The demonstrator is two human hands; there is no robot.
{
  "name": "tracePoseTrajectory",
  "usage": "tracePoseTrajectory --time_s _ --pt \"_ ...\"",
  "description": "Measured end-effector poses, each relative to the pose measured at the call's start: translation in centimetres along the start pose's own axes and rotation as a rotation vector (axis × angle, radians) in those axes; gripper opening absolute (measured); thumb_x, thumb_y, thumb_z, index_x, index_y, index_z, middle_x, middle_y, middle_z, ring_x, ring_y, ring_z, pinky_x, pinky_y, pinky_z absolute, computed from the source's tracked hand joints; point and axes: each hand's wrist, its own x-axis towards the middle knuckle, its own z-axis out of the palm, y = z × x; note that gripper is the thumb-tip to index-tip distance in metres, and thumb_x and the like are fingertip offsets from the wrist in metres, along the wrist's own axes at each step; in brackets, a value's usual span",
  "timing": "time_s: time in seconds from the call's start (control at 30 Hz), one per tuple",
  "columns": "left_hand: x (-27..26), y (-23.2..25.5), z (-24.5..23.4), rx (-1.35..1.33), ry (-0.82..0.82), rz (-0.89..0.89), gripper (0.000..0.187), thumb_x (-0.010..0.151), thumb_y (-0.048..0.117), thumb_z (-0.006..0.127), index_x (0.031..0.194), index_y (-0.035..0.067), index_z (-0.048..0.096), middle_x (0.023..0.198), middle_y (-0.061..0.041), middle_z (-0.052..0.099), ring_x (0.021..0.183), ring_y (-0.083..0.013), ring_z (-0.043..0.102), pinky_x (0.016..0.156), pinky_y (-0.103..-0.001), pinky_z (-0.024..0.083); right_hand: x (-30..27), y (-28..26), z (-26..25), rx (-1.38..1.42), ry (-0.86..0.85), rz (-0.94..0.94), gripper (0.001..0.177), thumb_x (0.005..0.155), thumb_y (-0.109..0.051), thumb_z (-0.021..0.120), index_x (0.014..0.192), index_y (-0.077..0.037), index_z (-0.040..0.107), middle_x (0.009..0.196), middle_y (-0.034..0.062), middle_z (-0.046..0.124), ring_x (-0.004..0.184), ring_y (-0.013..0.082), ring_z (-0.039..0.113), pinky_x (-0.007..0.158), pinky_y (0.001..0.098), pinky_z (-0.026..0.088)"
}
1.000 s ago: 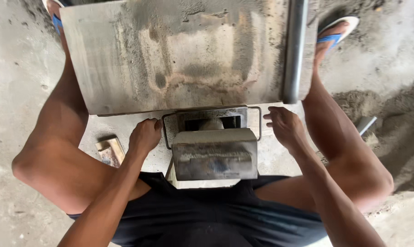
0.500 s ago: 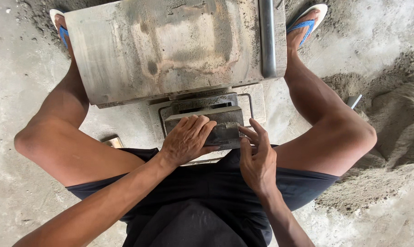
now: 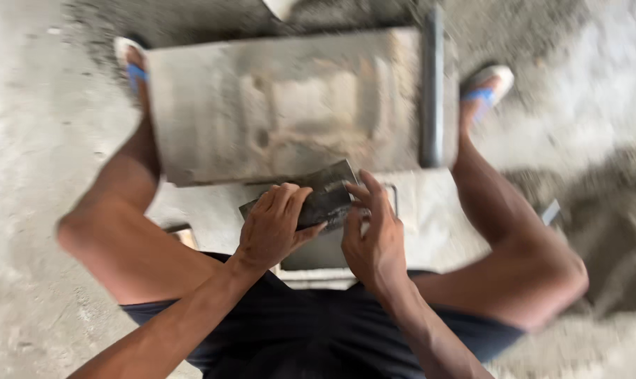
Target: The person scoops concrete into a metal mold, levels the surface with a trowel, and compacts it using a wooden block. They then flip the mold to release the formed brick onto a stack of similar bricks on the ground.
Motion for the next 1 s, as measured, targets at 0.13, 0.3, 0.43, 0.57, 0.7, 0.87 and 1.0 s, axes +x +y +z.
tracePoseTrajectory --time_s 0.13,0.3,0.43,0.57,0.7,0.87,1.0 --pt "0.5 -7.0 1.6 0.054 0.143 -0.433 0.054 0.086 0.047 0.059 0.114 0.003 0.049 0.098 -0.012 0.045 0.088 -0.0244 0.055 0.077 -0.036 0.047 8.8 -1.6 8.9 -0.041 -0.14 -0.343 0.047 0.082 0.004 0.047 0.129 0.002 0.039 0.1 0.0218 0.064 0.09 0.0402 0.064 0.076 0.0536 0.052" --pt "1.9 -15.7 5.5 0.206 0.444 -0.746 0.048 0.074 0.029 0.074 0.102 -0.002 0.05 0.089 -0.011 0.043 0.084 -0.027 0.052 0.076 -0.036 0.044 17.4 -1.4 22.4 -0.109 -0.26 -0.52 0.061 0.073 -0.008 0.049 0.133 -0.011 0.039 0.102 0.0178 0.064 0.088 0.0407 0.063 0.073 0.057 0.049" --pt "2.5 -18.3 7.1 0.165 0.453 -0.988 0.042 0.079 0.029 0.069 0.101 0.001 0.047 0.09 -0.007 0.04 0.075 -0.0196 0.046 0.064 -0.032 0.041 19.4 -1.8 26.5 -0.113 -0.436 -0.464 0.061 0.074 -0.003 0.042 0.135 -0.01 0.038 0.109 0.0194 0.062 0.095 0.0389 0.063 0.082 0.05 0.048" --pt "2.9 -17.7 7.2 0.31 0.375 -1.081 0.044 0.082 0.037 0.065 0.103 0.002 0.051 0.088 -0.008 0.044 0.077 -0.0203 0.051 0.063 -0.033 0.046 18.9 -0.8 24.7 0.013 -0.565 -0.361 0.065 0.083 -0.005 0.044 0.144 -0.016 0.024 0.135 0.0226 0.043 0.115 0.0501 0.047 0.088 0.0657 0.039" --pt "2.3 -12.6 1.5 0.21 0.372 -0.998 0.067 0.078 0.047 0.07 0.119 -0.001 0.047 0.1 -0.016 0.048 0.088 -0.0285 0.051 0.07 -0.04 0.043 14.4 -0.5 13.2 0.23 -0.293 -0.413 0.044 0.086 0.003 0.05 0.129 0.007 0.038 0.118 0.0321 0.054 0.093 0.0439 0.062 0.066 0.0484 0.052" --pt "-1.1 -4.1 -1.0 -0.934 0.21 -1.111 0.07 0.096 0.058 0.023 0.119 0.0 0.055 0.118 -0.025 0.055 0.113 -0.0427 0.05 0.093 -0.056 0.036 5.4 3.8 -1.7 0.457 0.218 0.433 0.029 0.093 -0.032 0.05 0.115 -0.015 0.057 0.096 0.0094 0.068 0.078 0.0159 0.067 0.06 0.0211 0.051" --pt "-4.0 -2.4 1.4 -1.3 -0.098 -1.386 0.076 0.093 0.061 0.015 0.127 0.005 0.051 0.118 -0.014 0.059 0.109 -0.0295 0.056 0.089 -0.042 0.045 0.0 13.3 0.4 0.304 0.371 0.927 0.032 0.094 -0.037 0.04 0.112 -0.018 0.059 0.097 0.0065 0.069 0.078 0.013 0.07 0.057 0.0276 0.049"
